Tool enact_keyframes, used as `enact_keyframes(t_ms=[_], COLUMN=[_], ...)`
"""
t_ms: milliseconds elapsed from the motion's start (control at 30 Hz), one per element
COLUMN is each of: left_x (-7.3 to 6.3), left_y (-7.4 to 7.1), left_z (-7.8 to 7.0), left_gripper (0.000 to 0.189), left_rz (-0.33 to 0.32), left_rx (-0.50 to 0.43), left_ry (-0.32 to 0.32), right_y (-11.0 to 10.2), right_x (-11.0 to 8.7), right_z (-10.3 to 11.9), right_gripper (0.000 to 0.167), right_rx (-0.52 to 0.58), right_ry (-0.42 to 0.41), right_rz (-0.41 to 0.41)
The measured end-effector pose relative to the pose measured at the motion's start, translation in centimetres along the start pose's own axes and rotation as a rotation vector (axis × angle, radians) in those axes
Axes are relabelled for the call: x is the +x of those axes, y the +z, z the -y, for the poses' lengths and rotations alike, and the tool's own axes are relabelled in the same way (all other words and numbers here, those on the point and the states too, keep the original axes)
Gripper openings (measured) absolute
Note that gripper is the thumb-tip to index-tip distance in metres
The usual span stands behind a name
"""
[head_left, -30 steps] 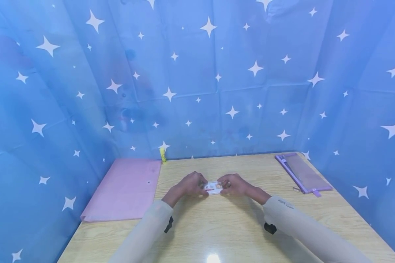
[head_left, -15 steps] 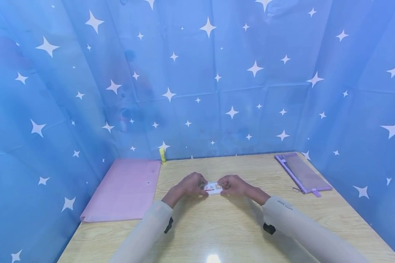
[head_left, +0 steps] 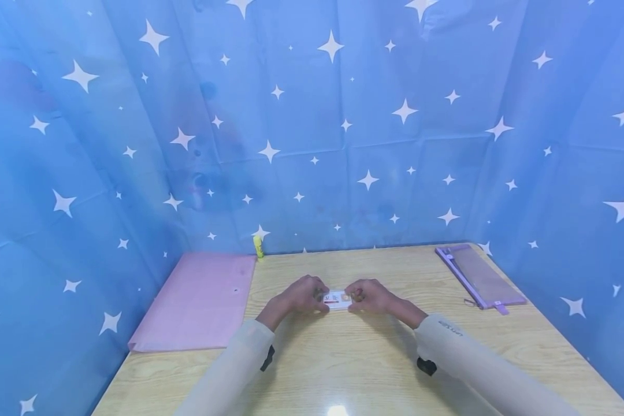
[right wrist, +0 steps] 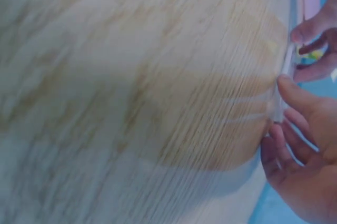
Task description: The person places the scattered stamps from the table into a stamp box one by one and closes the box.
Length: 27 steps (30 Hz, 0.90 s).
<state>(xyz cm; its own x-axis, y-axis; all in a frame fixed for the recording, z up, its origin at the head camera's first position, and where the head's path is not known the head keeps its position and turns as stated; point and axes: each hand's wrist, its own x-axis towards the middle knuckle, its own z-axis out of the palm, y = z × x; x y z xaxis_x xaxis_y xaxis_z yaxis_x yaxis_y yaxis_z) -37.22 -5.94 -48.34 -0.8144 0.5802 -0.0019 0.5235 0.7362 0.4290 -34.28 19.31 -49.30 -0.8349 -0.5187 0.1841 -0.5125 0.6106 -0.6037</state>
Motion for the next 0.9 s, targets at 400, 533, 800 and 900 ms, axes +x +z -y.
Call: enact_keyframes(t_ms=[400, 533, 800, 900], left_x=[-0.3, -0.2, -0.2, -0.6], left_y=[-0.8, -0.8, -0.9, -1.5], left_z=[-0.3, -0.2, -0.3, -0.4], left_gripper=[0.053, 0.053, 0.057, 0.058], left_rz=[0.003, 0.015, 0.014, 0.005], left_rx=[0.007, 0.009, -0.005, -0.012], left_ry=[-0.025, -0.024, -0.036, -0.035], right_y=[0.3, 0.3, -0.6, -1.3], right_x=[0.0, -0.1, 0.0, -0.2], right_z=[0.2, 0.2, 0.0, 0.0], right_gripper=[0.036, 0.036, 0.041, 0.044], right_rx=[-0.083, -0.111, -0.056, -0.031], right_ry=[-0.098, -0.123, -0.082, -0.047], right_rz=[-0.052, -0.038, 0.033, 0.033])
